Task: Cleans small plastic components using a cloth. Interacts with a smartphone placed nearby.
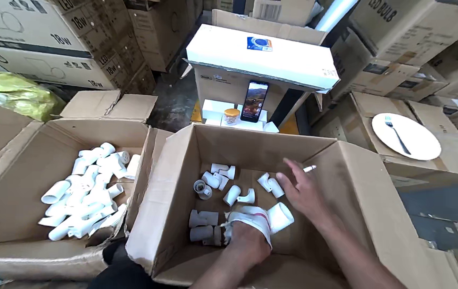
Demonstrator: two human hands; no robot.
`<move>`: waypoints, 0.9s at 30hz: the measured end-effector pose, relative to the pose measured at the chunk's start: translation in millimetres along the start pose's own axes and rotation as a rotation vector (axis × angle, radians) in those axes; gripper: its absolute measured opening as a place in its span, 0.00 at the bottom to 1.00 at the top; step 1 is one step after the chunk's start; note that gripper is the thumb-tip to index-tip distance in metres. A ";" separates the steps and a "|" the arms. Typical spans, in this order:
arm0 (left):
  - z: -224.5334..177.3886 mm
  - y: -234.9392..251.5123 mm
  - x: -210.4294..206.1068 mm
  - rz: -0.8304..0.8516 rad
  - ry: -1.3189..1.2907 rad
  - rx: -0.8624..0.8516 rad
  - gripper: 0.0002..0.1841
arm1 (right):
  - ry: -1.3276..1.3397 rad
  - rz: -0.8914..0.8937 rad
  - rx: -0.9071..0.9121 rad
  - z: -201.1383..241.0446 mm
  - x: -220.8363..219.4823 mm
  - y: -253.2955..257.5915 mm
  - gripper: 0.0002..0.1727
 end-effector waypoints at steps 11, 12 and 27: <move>-5.4 -1.3 -1.2 0.220 -0.043 -0.066 0.25 | -0.456 0.243 0.222 8.0 -45.9 229.8 0.34; -5.6 -2.1 -0.7 0.220 -0.046 -0.064 0.25 | -0.473 0.266 0.213 5.3 -51.9 236.3 0.36; -7.1 -1.3 -7.0 0.278 -0.020 -0.065 0.25 | -0.248 0.253 -0.120 -17.5 -53.1 219.6 0.24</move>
Point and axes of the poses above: each hand's wrist, its own y-axis towards the middle knuckle, its own x-axis out of the back of the hand, z = x × y, the point moved 6 cm from there along y, towards the middle knuckle, and after that the axes turned 2 degrees about y, right-handed, at the moved point
